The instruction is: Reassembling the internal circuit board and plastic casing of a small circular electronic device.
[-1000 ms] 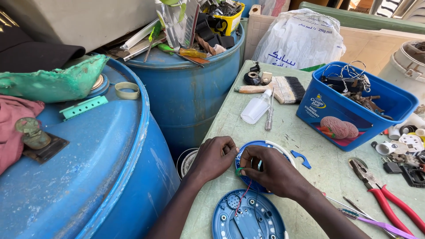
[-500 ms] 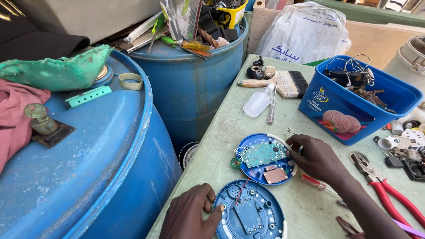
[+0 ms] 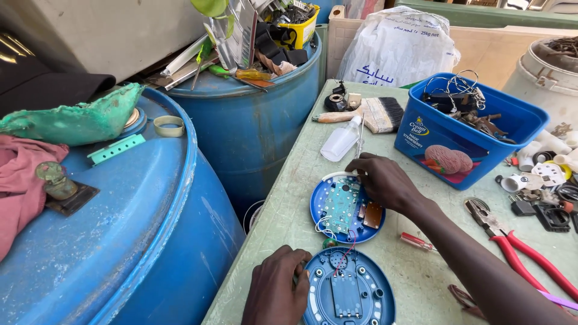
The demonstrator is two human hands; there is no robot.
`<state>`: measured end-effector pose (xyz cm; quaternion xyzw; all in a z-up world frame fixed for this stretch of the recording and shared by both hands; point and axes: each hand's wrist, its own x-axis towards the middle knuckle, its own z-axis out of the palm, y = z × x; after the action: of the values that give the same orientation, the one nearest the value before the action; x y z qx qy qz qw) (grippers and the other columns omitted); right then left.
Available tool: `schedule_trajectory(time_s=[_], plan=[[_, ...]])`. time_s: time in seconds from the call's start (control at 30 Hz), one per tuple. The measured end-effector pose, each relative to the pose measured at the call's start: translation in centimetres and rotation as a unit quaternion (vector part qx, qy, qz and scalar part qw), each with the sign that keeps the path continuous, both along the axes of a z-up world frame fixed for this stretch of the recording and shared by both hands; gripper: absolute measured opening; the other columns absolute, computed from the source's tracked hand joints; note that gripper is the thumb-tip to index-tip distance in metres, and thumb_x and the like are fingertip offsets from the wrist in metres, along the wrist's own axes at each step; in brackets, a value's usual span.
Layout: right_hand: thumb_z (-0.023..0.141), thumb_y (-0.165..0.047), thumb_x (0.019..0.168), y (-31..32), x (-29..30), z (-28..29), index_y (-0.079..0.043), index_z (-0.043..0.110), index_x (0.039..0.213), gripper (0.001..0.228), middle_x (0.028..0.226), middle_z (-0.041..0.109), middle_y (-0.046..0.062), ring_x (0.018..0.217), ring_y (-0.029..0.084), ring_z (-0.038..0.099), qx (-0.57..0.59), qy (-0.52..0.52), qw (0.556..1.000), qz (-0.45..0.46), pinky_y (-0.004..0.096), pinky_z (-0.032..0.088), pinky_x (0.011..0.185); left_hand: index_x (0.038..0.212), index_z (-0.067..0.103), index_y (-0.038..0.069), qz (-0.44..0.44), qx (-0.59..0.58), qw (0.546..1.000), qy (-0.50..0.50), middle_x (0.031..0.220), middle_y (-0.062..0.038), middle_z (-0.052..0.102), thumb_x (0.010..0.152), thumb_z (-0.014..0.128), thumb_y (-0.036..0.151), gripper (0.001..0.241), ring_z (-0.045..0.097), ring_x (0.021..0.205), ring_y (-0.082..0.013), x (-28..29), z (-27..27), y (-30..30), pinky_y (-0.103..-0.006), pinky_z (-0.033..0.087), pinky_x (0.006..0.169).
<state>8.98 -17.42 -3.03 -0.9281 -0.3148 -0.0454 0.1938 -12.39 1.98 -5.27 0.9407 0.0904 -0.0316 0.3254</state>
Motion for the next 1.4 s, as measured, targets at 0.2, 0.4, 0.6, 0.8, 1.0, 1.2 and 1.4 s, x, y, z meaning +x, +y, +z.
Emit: schedule_trajectory(time_s=[0.2, 0.4, 0.6, 0.8, 1.0, 1.2, 1.4], plan=[[0.055, 0.004, 0.088, 1.3, 0.4, -0.8, -0.01, 0.07, 0.112, 0.032, 0.111, 0.066, 0.009, 0.094, 0.03, 0.068, 0.016, -0.019, 0.998, 0.058, 0.041, 0.054, 0.069, 0.12, 0.071, 0.024, -0.002, -0.028, 1.0, 0.01, 0.114, 0.003, 0.07, 0.089, 0.07, 0.02, 0.031, 0.068, 0.103, -0.0165, 0.7, 0.9, -0.5, -0.0413, 0.054, 0.092], [0.055, 0.002, 0.089, 1.1, 0.0, -0.9, -0.008, 0.066, 0.118, 0.033, 0.111, 0.064, 0.012, 0.098, 0.03, 0.064, 0.031, -0.048, 0.995, 0.078, 0.042, 0.054, 0.074, 0.12, 0.072, 0.025, 0.007, -0.04, 0.999, 0.016, 0.115, 0.003, 0.07, 0.088, 0.073, 0.022, 0.032, 0.07, 0.104, -0.0157, 0.8, 0.9, -0.6, -0.0418, 0.055, 0.093], [0.068, -0.015, 0.087, 1.9, -7.5, 3.9, -0.012, 0.074, 0.087, 0.007, 0.09, 0.067, 0.005, 0.078, 0.022, 0.065, 0.096, 0.02, 0.99, 0.105, 0.039, 0.049, 0.065, 0.114, 0.075, 0.021, 0.006, -0.048, 0.998, -0.029, 0.11, 0.003, 0.073, 0.087, 0.073, 0.022, 0.027, 0.072, 0.097, -0.0165, 0.8, 0.1, -0.4, -0.0392, 0.059, 0.087], [0.081, -0.03, 0.081, 1.9, -10.0, 2.8, -0.018, 0.076, 0.088, 0.014, 0.09, 0.065, 0.0, 0.084, 0.019, 0.061, -0.018, 0.103, 0.989, 0.103, 0.039, 0.046, 0.071, 0.115, 0.074, 0.021, 0.029, -0.051, 0.998, -0.031, 0.111, 0.003, 0.072, 0.086, 0.074, 0.018, 0.029, 0.072, 0.1, -0.0157, 1.0, 0.4, -1.2, -0.0392, 0.06, 0.087], [0.082, -0.019, 0.082, 1.5, -9.3, 2.0, -0.018, 0.073, 0.079, 0.009, 0.085, 0.065, -0.002, 0.077, 0.015, 0.059, 0.06, 0.193, 0.975, 0.092, 0.033, 0.045, 0.067, 0.113, 0.075, 0.021, 0.038, -0.053, 0.997, -0.036, 0.111, 0.002, 0.072, 0.087, 0.073, 0.023, 0.027, 0.073, 0.097, -0.0152, 0.7, 0.6, -1.1, -0.0374, 0.063, 0.082], [0.078, -0.019, 0.085, 0.4, -8.6, 2.9, -0.011, 0.078, 0.079, 0.01, 0.082, 0.067, 0.003, 0.073, 0.015, 0.059, 0.132, 0.305, 0.94, 0.072, 0.031, 0.045, 0.066, 0.118, 0.071, 0.02, -0.007, -0.09, 0.976, -0.2, 0.107, 0.001, 0.066, 0.086, 0.068, 0.017, 0.032, 0.07, 0.086, -0.0152, 1.1, 1.2, -0.8, -0.0335, 0.062, 0.065], [0.075, -0.018, 0.086, -0.3, -8.3, 1.1, -0.004, 0.079, 0.082, 0.015, 0.076, 0.067, 0.004, 0.072, 0.014, 0.059, 0.216, 0.363, 0.902, 0.085, 0.03, 0.046, 0.066, 0.118, 0.069, 0.011, -0.14, -0.058, 0.948, -0.281, 0.118, -0.007, 0.059, 0.083, 0.073, 0.007, 0.036, 0.055, 0.115, -0.0266, 3.4, 1.6, -0.5, -0.0442, 0.05, 0.091]])
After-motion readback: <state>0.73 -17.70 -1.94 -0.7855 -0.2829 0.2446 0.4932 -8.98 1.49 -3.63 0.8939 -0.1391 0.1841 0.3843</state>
